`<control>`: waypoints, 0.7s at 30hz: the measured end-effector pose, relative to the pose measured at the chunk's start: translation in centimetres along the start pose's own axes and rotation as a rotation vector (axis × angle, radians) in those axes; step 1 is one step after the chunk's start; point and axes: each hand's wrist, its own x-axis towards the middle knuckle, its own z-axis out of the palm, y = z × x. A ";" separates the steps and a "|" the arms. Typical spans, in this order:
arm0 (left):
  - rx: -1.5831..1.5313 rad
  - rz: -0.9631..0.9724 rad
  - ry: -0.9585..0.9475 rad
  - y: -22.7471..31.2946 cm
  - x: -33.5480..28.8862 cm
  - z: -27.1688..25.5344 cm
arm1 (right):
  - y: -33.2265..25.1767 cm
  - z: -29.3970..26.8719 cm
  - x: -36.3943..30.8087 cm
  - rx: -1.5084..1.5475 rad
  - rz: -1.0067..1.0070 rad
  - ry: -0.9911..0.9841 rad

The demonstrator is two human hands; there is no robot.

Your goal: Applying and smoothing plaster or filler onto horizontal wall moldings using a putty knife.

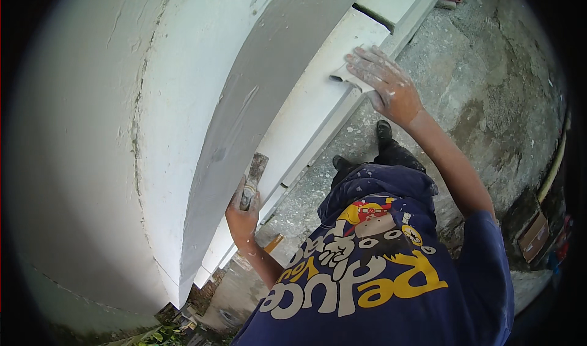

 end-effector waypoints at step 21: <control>-0.083 -0.231 -0.008 -7.4 -5.0 -3.1 | -11.2 4.7 -2.0 0.039 -0.205 -0.128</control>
